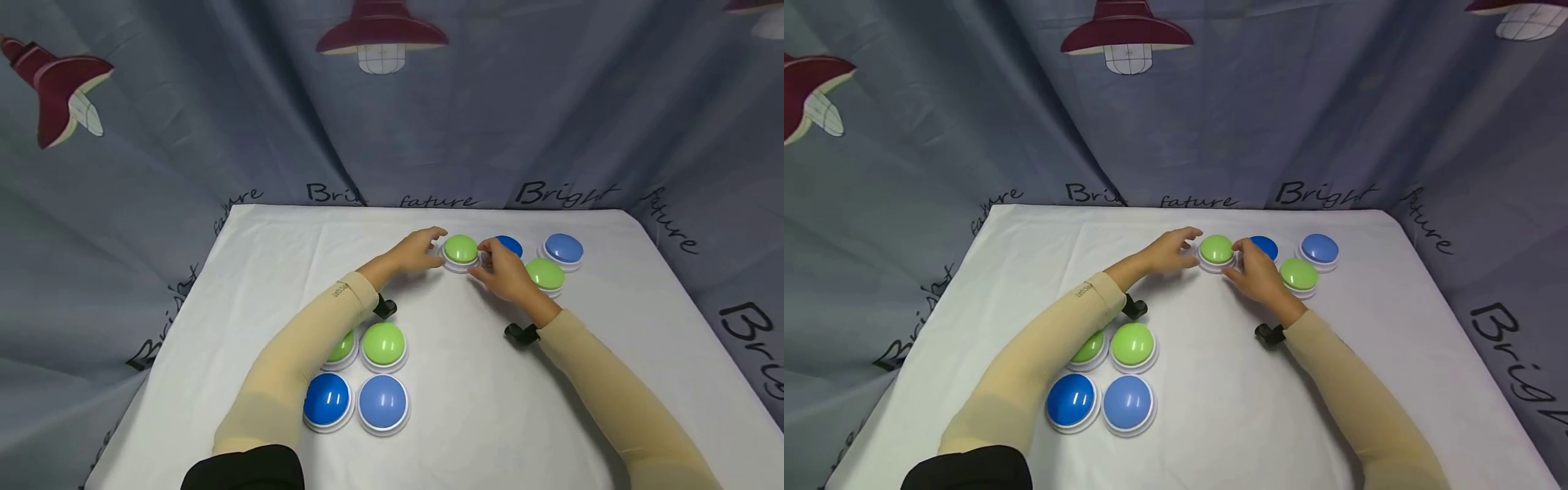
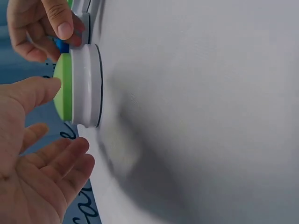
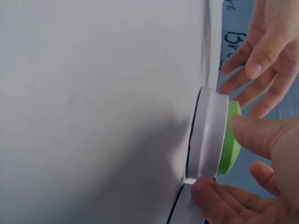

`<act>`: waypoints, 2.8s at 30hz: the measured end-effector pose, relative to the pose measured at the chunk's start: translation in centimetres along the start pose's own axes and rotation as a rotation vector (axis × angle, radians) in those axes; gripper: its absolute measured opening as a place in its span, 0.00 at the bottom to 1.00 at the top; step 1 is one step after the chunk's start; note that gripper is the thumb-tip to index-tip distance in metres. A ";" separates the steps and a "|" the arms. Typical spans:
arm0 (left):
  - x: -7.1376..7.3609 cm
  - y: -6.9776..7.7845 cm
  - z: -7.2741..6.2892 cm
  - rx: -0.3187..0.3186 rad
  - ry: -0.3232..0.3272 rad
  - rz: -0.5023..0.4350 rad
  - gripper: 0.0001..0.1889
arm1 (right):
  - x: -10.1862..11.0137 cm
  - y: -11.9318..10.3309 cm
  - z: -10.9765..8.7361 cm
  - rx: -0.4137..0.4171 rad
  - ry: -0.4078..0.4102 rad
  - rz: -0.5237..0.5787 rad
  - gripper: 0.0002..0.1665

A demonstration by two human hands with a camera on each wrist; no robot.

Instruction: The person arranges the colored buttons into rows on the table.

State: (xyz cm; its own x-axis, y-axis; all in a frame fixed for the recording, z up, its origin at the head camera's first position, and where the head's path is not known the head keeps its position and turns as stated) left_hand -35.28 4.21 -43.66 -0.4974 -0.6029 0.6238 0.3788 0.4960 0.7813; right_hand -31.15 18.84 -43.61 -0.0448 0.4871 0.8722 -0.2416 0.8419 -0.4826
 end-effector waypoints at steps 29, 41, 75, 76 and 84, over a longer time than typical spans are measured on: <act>-1.4 1.9 0.8 -0.066 -0.020 0.180 0.36 | -0.5 -1.9 0.1 0.079 -0.063 -0.086 0.36; -1.6 4.9 -4.3 -0.118 -0.023 0.229 0.36 | 0.2 -5.3 -4.2 0.186 -0.033 -0.050 0.36; -7.5 10.5 -17.4 -0.240 0.036 0.518 0.35 | -1.7 -10.3 -16.9 0.395 -0.043 0.051 0.35; -7.7 10.5 -17.7 -0.243 0.035 0.527 0.34 | -1.9 -10.3 -17.1 0.398 -0.045 0.051 0.35; -9.5 10.6 -20.0 -0.305 0.041 0.622 0.36 | -3.0 -11.1 -19.1 0.454 -0.062 0.025 0.36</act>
State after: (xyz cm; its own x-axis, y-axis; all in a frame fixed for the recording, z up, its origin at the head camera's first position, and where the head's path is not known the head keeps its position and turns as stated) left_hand -10.91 2.71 -40.97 -0.0896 -0.2895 0.9530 0.7892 0.5630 0.2453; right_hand -9.78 12.45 -42.35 -0.1107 0.4798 0.8704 -0.6394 0.6361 -0.4319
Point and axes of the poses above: each hand's wrist, its own z-axis towards the middle knuckle, its own x-axis out of the back of the hand, y = z × x, the point moved 10 cm from there along z, towards the middle knuckle, and after that the axes turned 7 degrees about -z, right-handed, at the moved point
